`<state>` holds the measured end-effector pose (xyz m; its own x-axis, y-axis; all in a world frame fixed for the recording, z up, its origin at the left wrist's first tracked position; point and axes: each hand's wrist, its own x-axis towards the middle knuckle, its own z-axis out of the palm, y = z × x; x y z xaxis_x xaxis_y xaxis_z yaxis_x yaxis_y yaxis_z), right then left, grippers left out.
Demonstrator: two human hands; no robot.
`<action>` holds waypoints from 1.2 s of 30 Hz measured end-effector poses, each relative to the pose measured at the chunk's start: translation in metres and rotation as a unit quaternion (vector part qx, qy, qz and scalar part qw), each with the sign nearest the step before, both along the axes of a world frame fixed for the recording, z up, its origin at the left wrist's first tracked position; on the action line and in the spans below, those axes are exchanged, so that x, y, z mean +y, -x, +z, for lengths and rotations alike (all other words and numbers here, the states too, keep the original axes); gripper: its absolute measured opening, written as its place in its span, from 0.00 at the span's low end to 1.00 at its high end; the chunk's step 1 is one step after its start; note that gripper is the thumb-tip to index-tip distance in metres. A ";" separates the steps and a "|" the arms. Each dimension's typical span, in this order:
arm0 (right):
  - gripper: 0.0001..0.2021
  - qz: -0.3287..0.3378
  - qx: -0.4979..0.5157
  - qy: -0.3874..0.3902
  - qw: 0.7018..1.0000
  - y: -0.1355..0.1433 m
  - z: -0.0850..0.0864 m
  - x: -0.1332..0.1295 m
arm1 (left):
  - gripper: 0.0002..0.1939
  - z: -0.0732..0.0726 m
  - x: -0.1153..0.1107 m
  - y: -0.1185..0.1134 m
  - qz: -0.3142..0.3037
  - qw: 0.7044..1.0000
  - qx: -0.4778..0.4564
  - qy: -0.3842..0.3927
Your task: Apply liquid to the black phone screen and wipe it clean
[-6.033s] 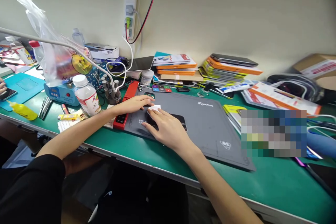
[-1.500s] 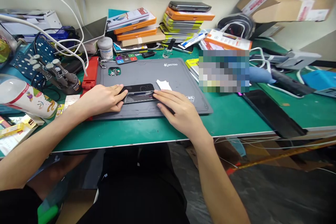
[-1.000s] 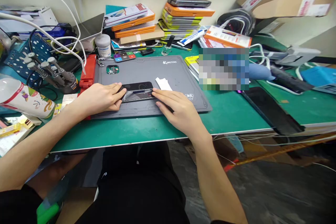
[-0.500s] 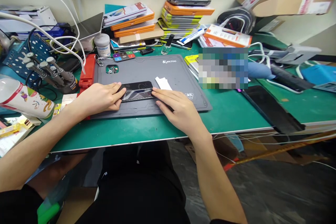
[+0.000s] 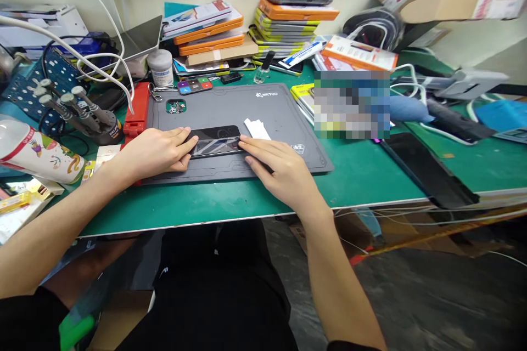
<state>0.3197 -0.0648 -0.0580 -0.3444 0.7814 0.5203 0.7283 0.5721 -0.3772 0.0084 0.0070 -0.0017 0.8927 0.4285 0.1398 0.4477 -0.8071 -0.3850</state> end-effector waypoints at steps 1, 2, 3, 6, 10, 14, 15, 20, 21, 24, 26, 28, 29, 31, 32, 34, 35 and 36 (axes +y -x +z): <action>0.19 -0.001 0.000 0.001 1.000 0.000 0.000 0.000 | 0.22 0.000 0.000 0.000 0.001 1.000 0.000 0.002; 0.19 -0.001 -0.001 0.001 1.000 0.000 0.001 0.000 | 0.22 0.000 0.000 0.000 0.001 1.000 -0.001 0.004; 0.19 -0.002 -0.001 0.002 1.000 0.000 0.001 0.000 | 0.22 0.000 0.000 -0.001 0.001 1.000 -0.003 0.006; 0.19 -0.001 -0.003 0.003 1.000 0.000 0.001 -0.001 | 0.22 0.001 0.000 -0.001 0.002 1.000 -0.006 0.012; 0.18 0.000 -0.005 0.001 1.000 0.000 0.001 -0.001 | 0.22 0.001 -0.001 -0.001 0.003 1.000 0.001 0.008; 0.19 -0.001 -0.002 0.004 1.000 0.000 0.000 -0.001 | 0.22 0.002 -0.001 -0.001 0.003 1.000 0.010 0.006; 0.19 -0.002 -0.002 0.005 1.000 0.000 0.000 -0.001 | 0.22 0.002 -0.001 -0.001 0.005 1.000 0.010 0.007; 0.19 -0.006 0.003 0.014 1.000 0.001 0.002 -0.002 | 0.22 0.002 -0.001 -0.001 0.010 1.000 -0.005 0.027; 0.19 -0.006 0.005 0.017 1.000 0.001 0.002 -0.002 | 0.22 0.002 -0.001 -0.001 0.011 0.999 -0.008 0.029; 0.20 -0.006 0.005 0.023 1.000 0.001 0.002 -0.002 | 0.22 0.002 -0.001 0.000 0.012 0.999 -0.008 0.031; 0.20 -0.005 0.005 0.023 1.000 0.001 0.003 -0.001 | 0.22 0.002 -0.001 -0.001 0.014 0.999 -0.007 0.034; 0.20 -0.005 0.004 0.022 1.000 0.001 0.003 -0.001 | 0.22 0.002 -0.001 -0.001 0.016 0.999 -0.008 0.041; 0.20 -0.006 0.004 0.022 1.000 0.001 0.003 -0.001 | 0.22 0.002 -0.001 -0.001 0.017 0.999 -0.009 0.045; 0.19 -0.007 0.004 0.022 1.000 0.001 0.003 -0.002 | 0.22 0.002 -0.001 -0.001 0.018 0.999 -0.009 0.049; 0.19 -0.008 0.004 0.021 1.000 0.001 0.003 -0.002 | 0.22 0.003 -0.001 -0.001 0.018 0.999 -0.009 0.049; 0.19 -0.006 0.004 0.018 1.000 0.001 0.002 -0.002 | 0.22 0.003 -0.001 -0.001 0.017 0.999 -0.005 0.047; 0.19 -0.005 0.004 0.016 1.000 0.001 0.002 -0.002 | 0.21 0.003 -0.001 -0.002 0.017 0.999 -0.002 0.045; 0.19 -0.005 0.005 0.015 1.000 0.001 0.002 -0.002 | 0.21 0.002 -0.001 -0.002 0.017 0.999 0.001 0.041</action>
<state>0.3187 -0.0665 -0.0562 -0.3317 0.8003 0.4994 0.7303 0.5530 -0.4011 0.0100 0.0057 0.0008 0.8776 0.4686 0.1016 0.4749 -0.8203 -0.3186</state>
